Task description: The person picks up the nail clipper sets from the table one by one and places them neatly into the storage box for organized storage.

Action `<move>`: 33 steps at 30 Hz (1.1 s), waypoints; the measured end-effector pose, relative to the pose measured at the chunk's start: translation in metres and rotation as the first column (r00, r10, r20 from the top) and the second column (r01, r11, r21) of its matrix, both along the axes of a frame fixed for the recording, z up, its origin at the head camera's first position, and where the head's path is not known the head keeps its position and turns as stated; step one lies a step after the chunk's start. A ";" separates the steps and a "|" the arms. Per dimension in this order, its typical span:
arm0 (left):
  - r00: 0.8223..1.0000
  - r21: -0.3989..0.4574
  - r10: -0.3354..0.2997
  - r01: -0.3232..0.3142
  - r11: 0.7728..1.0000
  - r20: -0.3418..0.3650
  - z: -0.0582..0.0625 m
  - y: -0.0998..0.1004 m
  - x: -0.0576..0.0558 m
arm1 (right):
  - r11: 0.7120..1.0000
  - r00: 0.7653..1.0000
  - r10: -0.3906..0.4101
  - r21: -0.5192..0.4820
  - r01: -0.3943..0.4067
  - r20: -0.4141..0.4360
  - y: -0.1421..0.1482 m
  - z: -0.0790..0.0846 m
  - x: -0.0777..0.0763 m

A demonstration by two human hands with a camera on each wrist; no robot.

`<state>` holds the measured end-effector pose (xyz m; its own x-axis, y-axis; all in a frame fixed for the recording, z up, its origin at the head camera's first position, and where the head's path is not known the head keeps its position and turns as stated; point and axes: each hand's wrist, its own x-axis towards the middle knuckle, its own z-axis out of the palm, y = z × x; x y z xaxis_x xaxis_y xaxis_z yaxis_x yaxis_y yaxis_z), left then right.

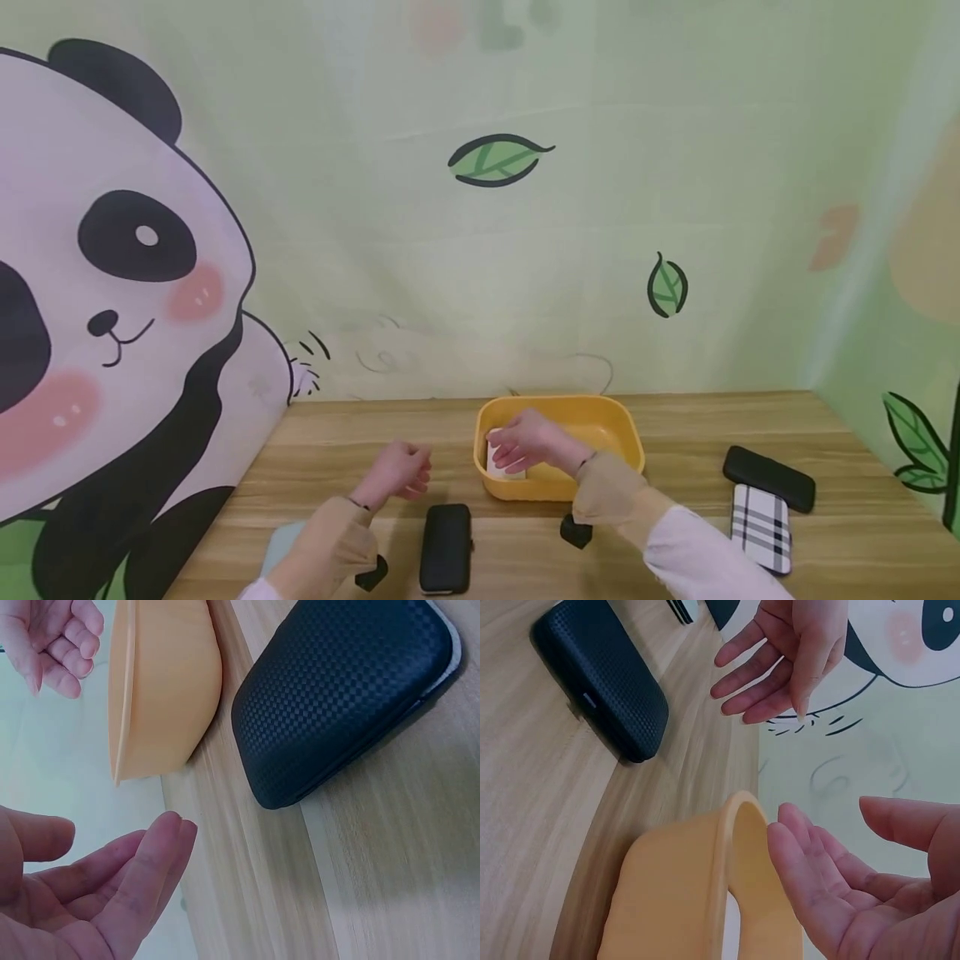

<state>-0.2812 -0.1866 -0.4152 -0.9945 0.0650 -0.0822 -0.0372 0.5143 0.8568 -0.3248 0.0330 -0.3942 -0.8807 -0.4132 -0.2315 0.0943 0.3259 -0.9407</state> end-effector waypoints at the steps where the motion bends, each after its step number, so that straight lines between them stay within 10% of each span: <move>1: 1.000 -0.001 0.001 -0.001 1.000 0.002 -0.001 0.000 0.000 | 1.000 1.000 0.004 -0.002 -0.004 0.004 0.000 -0.001 0.001; 33: 0.997 0.006 -0.042 0.041 0.999 0.071 -0.010 -0.007 0.015 | 0.981 0.981 0.186 0.058 -0.183 -0.052 -0.017 -0.016 0.033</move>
